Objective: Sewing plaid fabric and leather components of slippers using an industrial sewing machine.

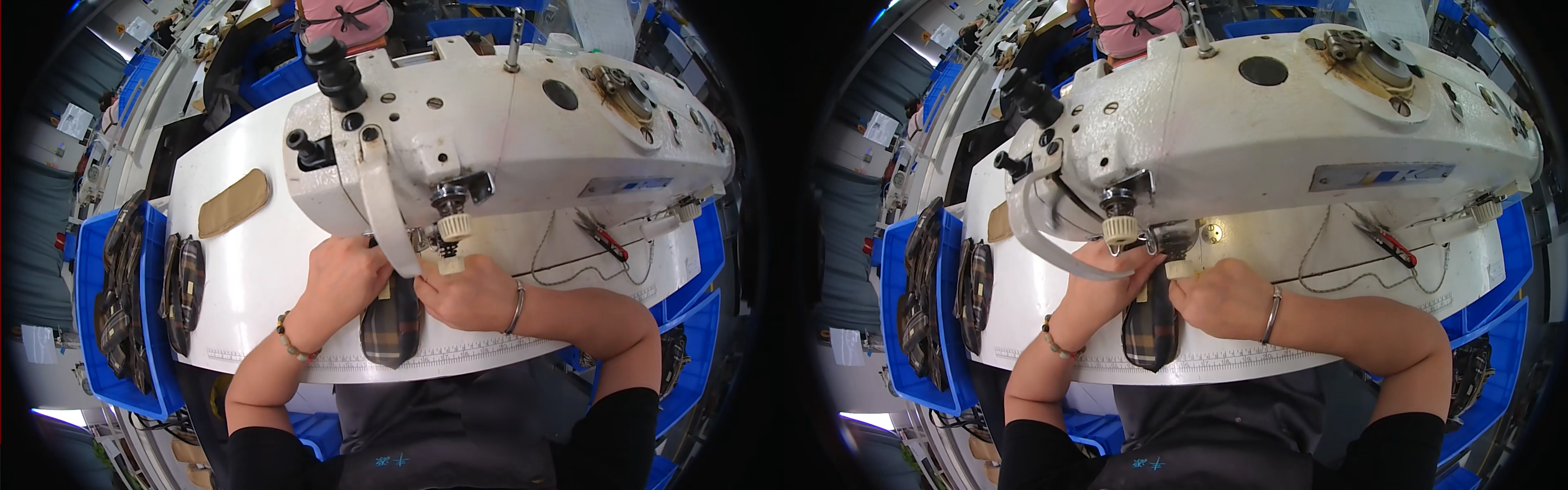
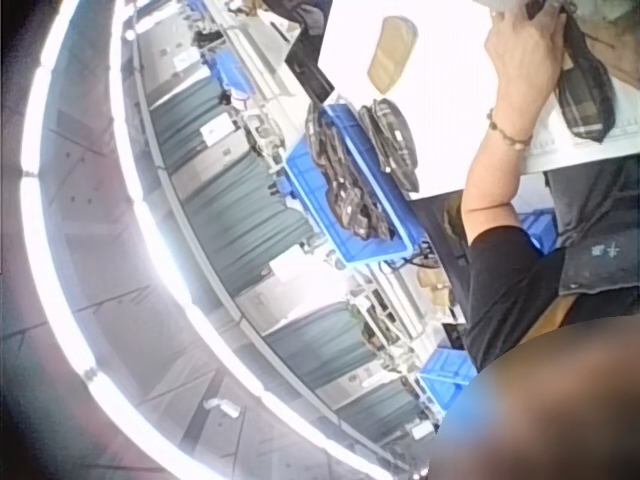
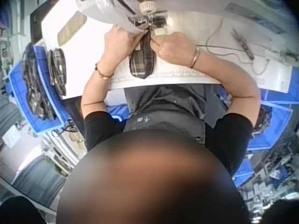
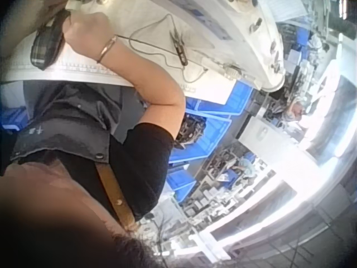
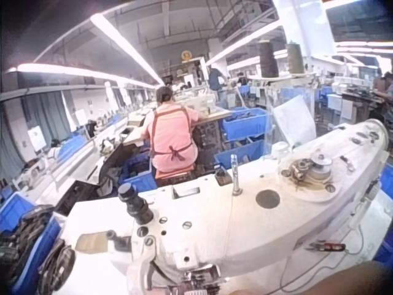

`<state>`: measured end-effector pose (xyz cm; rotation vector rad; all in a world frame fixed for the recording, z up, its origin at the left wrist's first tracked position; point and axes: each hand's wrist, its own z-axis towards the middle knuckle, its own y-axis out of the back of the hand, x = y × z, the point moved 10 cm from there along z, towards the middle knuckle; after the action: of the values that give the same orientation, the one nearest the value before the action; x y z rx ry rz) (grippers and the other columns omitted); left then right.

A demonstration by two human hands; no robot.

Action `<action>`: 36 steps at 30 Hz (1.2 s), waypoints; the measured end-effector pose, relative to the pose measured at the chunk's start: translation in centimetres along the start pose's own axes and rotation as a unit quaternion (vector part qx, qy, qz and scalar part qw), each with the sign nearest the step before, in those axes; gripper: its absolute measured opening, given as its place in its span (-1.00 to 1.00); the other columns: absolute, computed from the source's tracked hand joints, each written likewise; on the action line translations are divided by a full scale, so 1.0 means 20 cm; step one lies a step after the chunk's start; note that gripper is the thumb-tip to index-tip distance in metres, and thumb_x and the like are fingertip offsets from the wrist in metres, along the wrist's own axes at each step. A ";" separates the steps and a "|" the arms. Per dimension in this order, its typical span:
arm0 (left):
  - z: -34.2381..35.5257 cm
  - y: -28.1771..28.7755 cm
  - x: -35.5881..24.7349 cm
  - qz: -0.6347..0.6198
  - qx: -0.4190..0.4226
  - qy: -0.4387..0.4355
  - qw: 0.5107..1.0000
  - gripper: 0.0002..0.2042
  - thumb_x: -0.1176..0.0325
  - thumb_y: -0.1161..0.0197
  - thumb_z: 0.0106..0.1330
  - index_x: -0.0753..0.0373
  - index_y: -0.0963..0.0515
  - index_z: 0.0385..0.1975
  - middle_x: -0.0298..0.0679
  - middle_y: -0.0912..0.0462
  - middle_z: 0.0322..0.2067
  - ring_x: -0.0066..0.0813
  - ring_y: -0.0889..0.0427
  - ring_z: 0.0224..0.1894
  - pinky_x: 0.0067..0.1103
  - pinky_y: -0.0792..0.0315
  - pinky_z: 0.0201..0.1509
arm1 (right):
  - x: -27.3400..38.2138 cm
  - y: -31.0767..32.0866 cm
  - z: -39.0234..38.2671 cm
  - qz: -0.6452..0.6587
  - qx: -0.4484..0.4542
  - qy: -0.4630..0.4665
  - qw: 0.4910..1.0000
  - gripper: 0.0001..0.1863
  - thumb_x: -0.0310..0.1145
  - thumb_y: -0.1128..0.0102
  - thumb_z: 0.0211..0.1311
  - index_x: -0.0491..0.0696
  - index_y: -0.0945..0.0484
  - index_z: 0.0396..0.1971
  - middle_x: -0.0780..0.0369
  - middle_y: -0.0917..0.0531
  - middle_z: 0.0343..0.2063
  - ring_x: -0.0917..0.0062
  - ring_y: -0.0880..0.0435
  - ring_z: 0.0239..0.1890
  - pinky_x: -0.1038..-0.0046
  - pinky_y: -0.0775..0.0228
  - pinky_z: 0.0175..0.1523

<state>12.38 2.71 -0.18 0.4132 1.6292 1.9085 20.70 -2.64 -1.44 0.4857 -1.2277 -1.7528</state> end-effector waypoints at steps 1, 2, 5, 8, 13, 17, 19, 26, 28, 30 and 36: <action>-0.01 0.01 -0.01 0.001 0.000 0.000 1.000 -0.89 0.31 -0.42 0.16 0.19 -0.69 -0.44 -0.20 -0.61 -0.52 -0.20 -0.62 -0.50 -0.37 -0.47 -0.49 | 0.00 -0.01 0.00 0.001 0.012 0.003 1.000 -0.89 -0.37 -0.16 0.04 -0.09 -0.53 -0.51 0.25 -0.58 -0.60 0.42 -0.64 -0.61 0.38 -0.45 -0.55; -0.02 0.04 -0.04 0.010 -0.010 -0.030 0.999 -0.88 0.35 -0.41 0.13 0.19 -0.70 -0.37 -0.19 -0.63 -0.40 -0.21 -0.64 -0.39 -0.39 -0.48 -0.46 | 0.00 -0.01 0.00 0.001 0.024 0.005 1.000 -0.86 -0.34 -0.17 0.05 -0.10 -0.55 -0.49 0.21 -0.60 -0.55 0.42 -0.65 -0.60 0.38 -0.46 -0.54; -0.05 0.08 -0.11 -0.007 -0.010 -0.080 0.997 -0.75 0.43 -0.39 0.05 0.18 -0.71 -0.22 -0.20 -0.63 -0.18 -0.21 -0.66 -0.18 -0.42 -0.51 -0.37 | 0.12 0.01 -0.03 0.040 0.058 0.116 0.991 -0.75 -0.23 -0.21 0.07 -0.14 -0.58 -0.41 0.08 -0.62 -0.42 0.42 -0.65 -0.56 0.40 -0.49 -0.52; -0.10 0.07 -0.18 -0.030 0.003 -0.101 0.994 -0.66 0.50 -0.36 -0.03 0.18 -0.70 -0.16 -0.23 -0.63 -0.09 -0.21 -0.65 -0.07 -0.44 -0.56 -0.27 | 0.20 -0.03 -0.07 0.039 0.089 0.149 0.984 -0.65 -0.06 -0.25 0.19 -0.09 -0.57 -0.46 0.06 -0.61 -0.26 0.47 -0.60 -0.57 0.46 -0.42 -0.56; -0.10 0.03 -0.18 -0.021 0.037 -0.078 0.996 -0.64 0.54 -0.33 -0.05 0.20 -0.70 -0.17 -0.25 -0.64 -0.10 -0.22 -0.66 -0.05 -0.45 -0.60 -0.18 | 0.23 -0.03 -0.07 -0.090 0.006 0.138 0.986 -0.75 -0.19 -0.20 0.06 -0.11 -0.57 -0.48 -0.01 -0.68 -0.32 0.53 -0.59 -0.60 0.52 -0.40 -0.54; -0.10 0.04 -0.18 -0.051 0.037 -0.060 0.996 -0.64 0.55 -0.32 -0.03 0.21 -0.68 -0.14 -0.24 -0.64 -0.11 -0.20 -0.67 -0.07 -0.44 -0.60 -0.19 | 0.25 -0.02 -0.08 -0.091 -0.043 0.149 0.984 -0.78 -0.29 -0.14 -0.06 -0.13 -0.58 -0.49 -0.02 -0.71 -0.35 0.58 -0.58 -0.62 0.56 -0.34 -0.59; -0.11 0.03 -0.17 -0.065 0.037 -0.047 0.996 -0.63 0.55 -0.32 -0.01 0.23 -0.67 -0.12 -0.23 -0.64 -0.11 -0.19 -0.67 -0.08 -0.43 -0.60 -0.18 | 0.25 -0.01 -0.08 -0.085 -0.035 0.148 0.985 -0.79 -0.30 -0.14 -0.08 -0.14 -0.59 -0.49 -0.02 -0.71 -0.34 0.59 -0.58 -0.62 0.56 -0.33 -0.61; -0.16 0.07 -0.23 -0.125 0.115 -0.080 0.982 -0.52 0.33 -0.31 0.07 0.36 -0.56 0.04 -0.07 -0.57 0.01 0.09 -0.56 0.09 -0.36 -0.64 -0.13 | 0.26 0.00 -0.08 -0.045 0.009 0.101 0.994 -0.76 -0.31 -0.14 0.02 -0.22 -0.59 -0.50 -0.24 -0.66 -0.27 0.50 -0.64 -0.64 0.52 -0.40 -0.64; -0.19 0.08 -0.27 -0.115 0.143 -0.091 0.979 -0.44 0.28 -0.33 0.06 0.41 -0.52 0.10 0.00 -0.54 0.09 0.20 -0.52 0.16 -0.35 -0.65 -0.08 | 0.26 -0.01 -0.09 -0.057 0.017 0.094 0.994 -0.76 -0.32 -0.14 0.03 -0.22 -0.59 -0.50 -0.28 -0.65 -0.25 0.49 -0.64 -0.65 0.52 -0.41 -0.65; -0.21 0.05 -0.28 -0.094 0.183 -0.095 0.974 -0.34 0.27 -0.34 0.01 0.47 -0.45 0.16 0.09 -0.50 0.16 0.32 -0.46 0.20 -0.32 -0.64 -0.02 | 0.26 -0.02 -0.09 -0.055 0.035 0.085 0.994 -0.76 -0.32 -0.15 0.04 -0.23 -0.60 -0.49 -0.28 -0.65 -0.24 0.49 -0.63 -0.67 0.51 -0.42 -0.64; -0.25 0.05 -0.25 -0.050 0.153 -0.062 0.985 -0.40 0.32 -0.34 -0.01 0.35 -0.52 0.12 -0.06 -0.46 0.25 0.03 -0.61 0.09 -0.36 -0.64 -0.05 | 0.26 -0.01 -0.09 -0.064 0.018 0.084 0.994 -0.69 -0.33 -0.13 0.04 -0.28 -0.64 -0.37 -0.26 -0.66 -0.24 0.51 -0.63 -0.66 0.53 -0.41 -0.64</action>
<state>13.11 -4.36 0.38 0.5515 1.8262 1.5308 19.30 -7.99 -1.40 0.7325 -1.1319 -1.7585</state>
